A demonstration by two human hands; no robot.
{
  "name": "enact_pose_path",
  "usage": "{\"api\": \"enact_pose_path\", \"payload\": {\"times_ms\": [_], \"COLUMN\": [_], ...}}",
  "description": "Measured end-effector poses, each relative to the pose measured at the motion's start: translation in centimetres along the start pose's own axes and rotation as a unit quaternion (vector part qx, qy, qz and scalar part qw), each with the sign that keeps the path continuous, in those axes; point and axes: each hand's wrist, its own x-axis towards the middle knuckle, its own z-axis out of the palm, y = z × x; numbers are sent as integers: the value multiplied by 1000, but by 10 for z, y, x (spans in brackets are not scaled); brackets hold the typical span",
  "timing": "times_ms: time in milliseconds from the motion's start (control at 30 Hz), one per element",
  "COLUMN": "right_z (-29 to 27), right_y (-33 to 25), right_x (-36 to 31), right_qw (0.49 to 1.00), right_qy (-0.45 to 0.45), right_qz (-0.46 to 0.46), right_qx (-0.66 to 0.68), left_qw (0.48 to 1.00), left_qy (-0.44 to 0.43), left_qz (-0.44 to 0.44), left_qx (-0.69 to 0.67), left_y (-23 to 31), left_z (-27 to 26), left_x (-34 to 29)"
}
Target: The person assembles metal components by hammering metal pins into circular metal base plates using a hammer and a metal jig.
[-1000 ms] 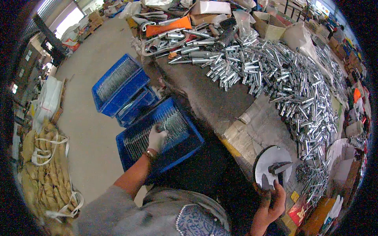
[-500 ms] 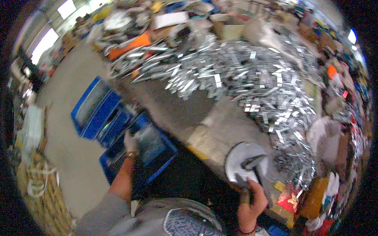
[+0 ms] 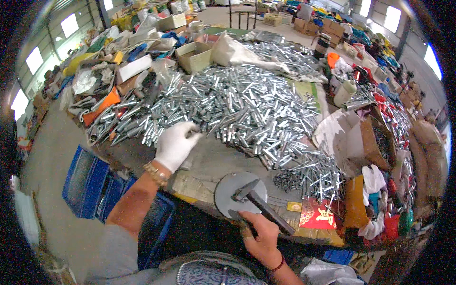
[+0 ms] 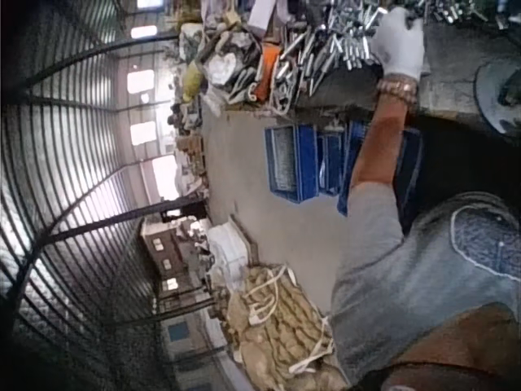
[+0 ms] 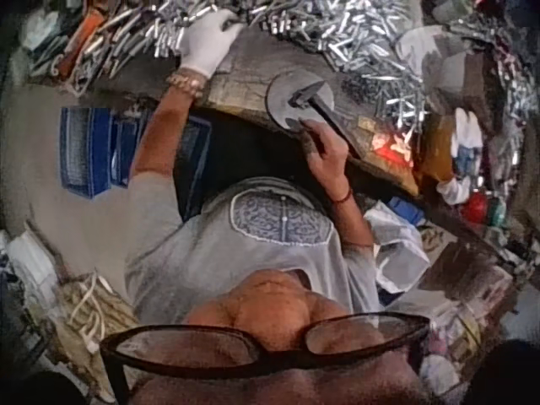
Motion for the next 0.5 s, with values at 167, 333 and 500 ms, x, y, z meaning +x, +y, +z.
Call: {"api": "enact_pose_path", "payload": {"times_ms": [167, 333, 500], "right_z": [-3, 3, -24], "right_y": [-1, 6, 0], "right_x": [0, 2, 2], "right_qw": [999, 998, 996], "right_qy": [26, -2, -23], "right_qz": [-25, -58, -36], "right_qx": [-11, -11, 81], "left_qw": [989, 987, 994], "left_qy": [-61, 6, 5], "left_qz": [6, 32, 20], "left_qx": [138, 160, 103], "left_y": [19, 10, 19], "left_z": [39, 49, 42], "left_x": [22, 26, 17]}}
